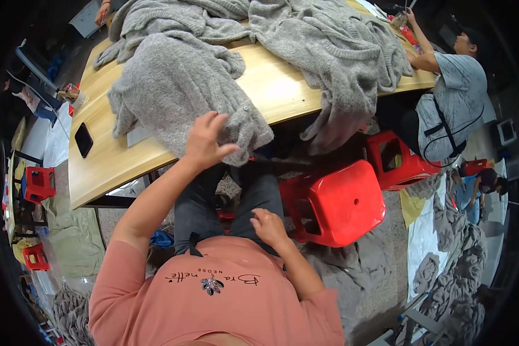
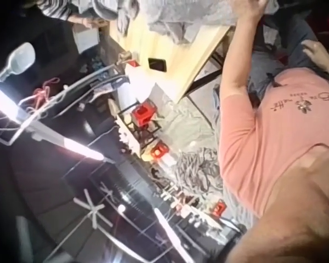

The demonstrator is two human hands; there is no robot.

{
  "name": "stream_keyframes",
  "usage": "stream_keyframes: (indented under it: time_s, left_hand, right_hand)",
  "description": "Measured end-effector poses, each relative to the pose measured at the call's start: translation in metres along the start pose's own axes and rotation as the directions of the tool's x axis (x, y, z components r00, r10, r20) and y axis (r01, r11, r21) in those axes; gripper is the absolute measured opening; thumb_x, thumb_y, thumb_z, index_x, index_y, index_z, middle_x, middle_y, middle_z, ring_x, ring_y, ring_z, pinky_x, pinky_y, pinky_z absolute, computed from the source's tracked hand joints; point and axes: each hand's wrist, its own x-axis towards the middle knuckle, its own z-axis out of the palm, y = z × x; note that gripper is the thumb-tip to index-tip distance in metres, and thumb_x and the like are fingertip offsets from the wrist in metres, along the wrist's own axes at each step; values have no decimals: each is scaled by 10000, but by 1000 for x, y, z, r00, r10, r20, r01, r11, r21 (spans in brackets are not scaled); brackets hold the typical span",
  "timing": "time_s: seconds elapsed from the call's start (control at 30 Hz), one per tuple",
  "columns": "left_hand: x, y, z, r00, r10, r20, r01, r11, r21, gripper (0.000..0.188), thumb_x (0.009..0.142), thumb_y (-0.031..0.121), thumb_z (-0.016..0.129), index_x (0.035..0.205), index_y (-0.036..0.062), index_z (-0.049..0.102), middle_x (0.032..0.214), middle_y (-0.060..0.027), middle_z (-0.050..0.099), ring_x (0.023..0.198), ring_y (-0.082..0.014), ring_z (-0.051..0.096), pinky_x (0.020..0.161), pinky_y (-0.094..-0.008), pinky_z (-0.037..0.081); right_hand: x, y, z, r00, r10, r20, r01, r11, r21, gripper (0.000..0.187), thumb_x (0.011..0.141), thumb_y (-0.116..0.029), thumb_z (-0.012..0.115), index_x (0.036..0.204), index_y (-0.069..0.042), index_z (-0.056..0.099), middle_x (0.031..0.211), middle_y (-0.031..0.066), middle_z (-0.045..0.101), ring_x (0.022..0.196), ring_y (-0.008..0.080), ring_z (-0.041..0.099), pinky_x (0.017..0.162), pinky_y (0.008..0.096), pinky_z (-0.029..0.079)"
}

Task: The person is inspecting and handling pieces of grey fabric at a workstation.

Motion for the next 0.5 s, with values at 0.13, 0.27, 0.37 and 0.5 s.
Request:
stream_keyframes:
  time_s: [0.13,0.27,0.37,0.5]
  left_hand:
    - [-6,-1,23,970,-66,235,61,998,30,309,606,80,622,910,78,568,794,-126,518,801,-309,519,639,-393,427]
    - [-32,37,-16,962,-108,251,214,870,-444,207,595,-25,539,791,13,593,668,-138,532,626,-294,532,570,-331,418]
    - [-51,67,-60,898,-164,408,428,543,-723,147,570,-17,507,705,-1,562,612,-141,505,550,-290,511,528,-317,416]
    - [-64,72,-97,832,243,498,314,533,-785,57,582,21,525,600,8,472,520,-126,412,468,-262,467,446,-312,364]
  right_hand:
    - [2,-5,6,997,-39,61,43,997,-71,259,749,-110,597,979,6,568,862,158,613,759,279,609,666,326,483]
    - [3,-2,3,983,121,-139,-56,915,399,298,736,-5,572,1032,21,547,796,115,619,718,206,609,647,258,477]
    - [15,-33,-23,978,62,-200,2,953,303,483,707,16,591,1171,-12,460,1059,158,535,858,222,578,688,279,473]
    - [39,-59,-32,829,-282,-483,300,953,-42,536,683,-43,615,1193,-33,450,1234,206,399,1042,316,481,896,365,387]
